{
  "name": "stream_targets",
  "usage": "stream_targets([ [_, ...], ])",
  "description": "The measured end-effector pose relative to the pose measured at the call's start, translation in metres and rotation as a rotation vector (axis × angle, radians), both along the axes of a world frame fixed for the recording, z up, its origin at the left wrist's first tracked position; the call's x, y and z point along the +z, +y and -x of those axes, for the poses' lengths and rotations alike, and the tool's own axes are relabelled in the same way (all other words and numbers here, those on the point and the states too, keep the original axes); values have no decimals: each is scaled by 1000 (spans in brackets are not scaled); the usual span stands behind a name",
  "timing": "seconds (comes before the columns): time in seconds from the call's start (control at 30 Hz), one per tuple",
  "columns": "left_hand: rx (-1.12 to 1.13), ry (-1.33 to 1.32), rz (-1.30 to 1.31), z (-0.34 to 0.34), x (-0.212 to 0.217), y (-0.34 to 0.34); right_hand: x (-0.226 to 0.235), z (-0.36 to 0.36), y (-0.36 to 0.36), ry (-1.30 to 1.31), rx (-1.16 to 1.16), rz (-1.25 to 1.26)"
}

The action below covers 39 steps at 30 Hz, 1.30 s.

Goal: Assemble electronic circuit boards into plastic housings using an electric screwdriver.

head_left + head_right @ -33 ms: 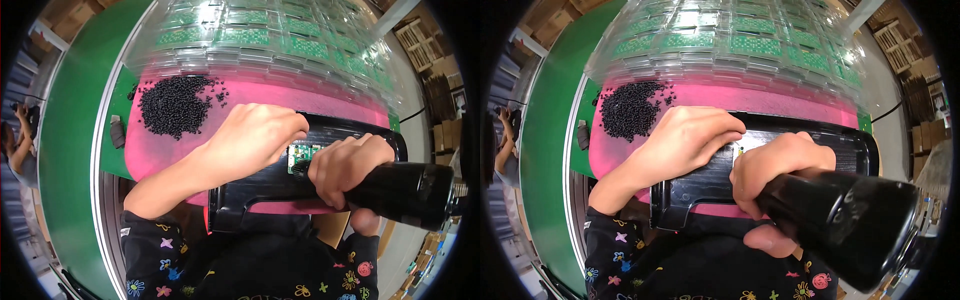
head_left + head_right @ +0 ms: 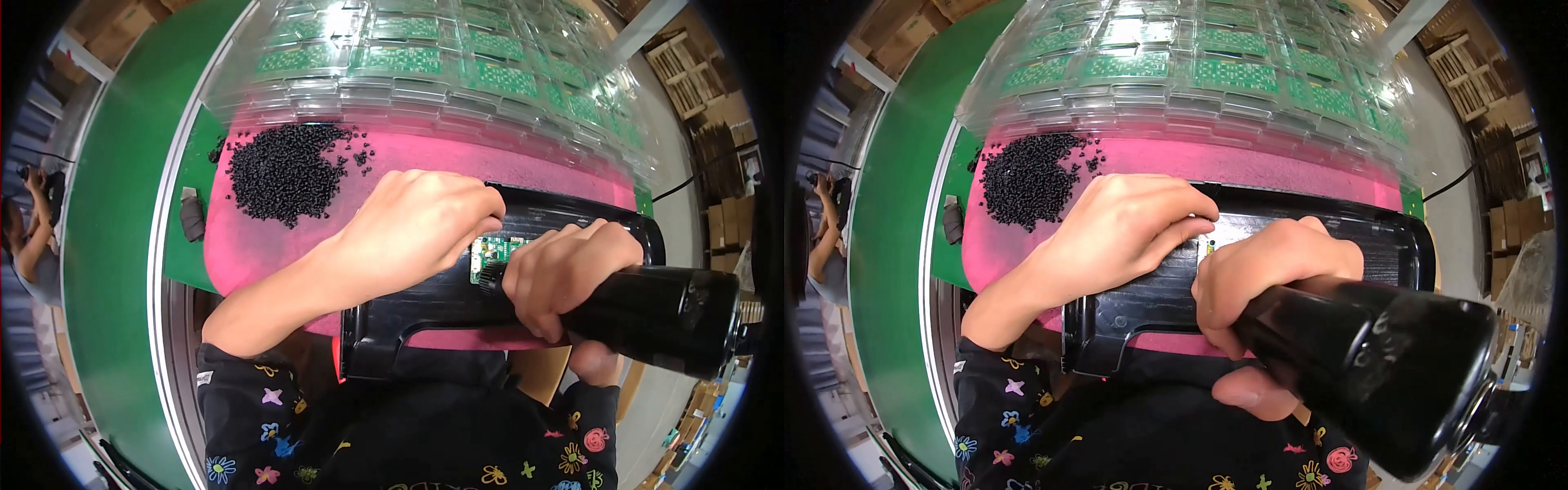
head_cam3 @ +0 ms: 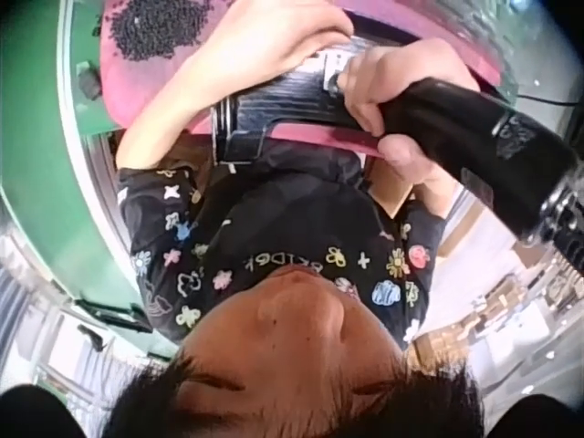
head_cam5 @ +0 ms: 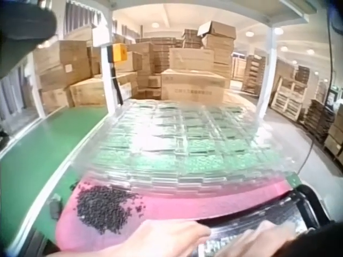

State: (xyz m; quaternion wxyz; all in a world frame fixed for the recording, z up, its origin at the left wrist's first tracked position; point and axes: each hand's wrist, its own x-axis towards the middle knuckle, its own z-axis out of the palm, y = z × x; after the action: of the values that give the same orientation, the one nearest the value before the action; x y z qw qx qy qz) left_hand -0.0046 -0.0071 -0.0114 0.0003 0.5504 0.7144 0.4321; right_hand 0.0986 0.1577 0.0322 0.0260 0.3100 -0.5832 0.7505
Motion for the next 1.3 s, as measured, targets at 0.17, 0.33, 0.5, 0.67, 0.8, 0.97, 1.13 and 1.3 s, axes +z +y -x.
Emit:
stream_targets([
  [0.17, -6, 4, 104, 0, -3, -4, 6, -13, -12, -217, -262, -181],
  [0.33, -84, 8, 233, 0, 6, -3, 14, -25, -18, -285, -419, -129],
  [0.5, -166, 50, 371, 1, 0, -3, 9, -21, -15, -41, -561, 55],
  [0.67, -250, -101, 49, -1, -1, 0, 16, -25, -2, 179, -532, 222],
  [0.8, -368, -201, 71, 3, 4, 4, 19, -28, 4, 244, -450, 276],
  [0.97, -228, -206, 21, 2, 7, 3, 20, -38, 18, 86, -619, 115],
  [1.13, -238, -272, -264, 14, -5, 1, 8, -45, 31, -36, -757, 7],
  [1.3, -130, -271, -427, 14, 0, -3, 0, -44, 35, -57, -767, -5],
])
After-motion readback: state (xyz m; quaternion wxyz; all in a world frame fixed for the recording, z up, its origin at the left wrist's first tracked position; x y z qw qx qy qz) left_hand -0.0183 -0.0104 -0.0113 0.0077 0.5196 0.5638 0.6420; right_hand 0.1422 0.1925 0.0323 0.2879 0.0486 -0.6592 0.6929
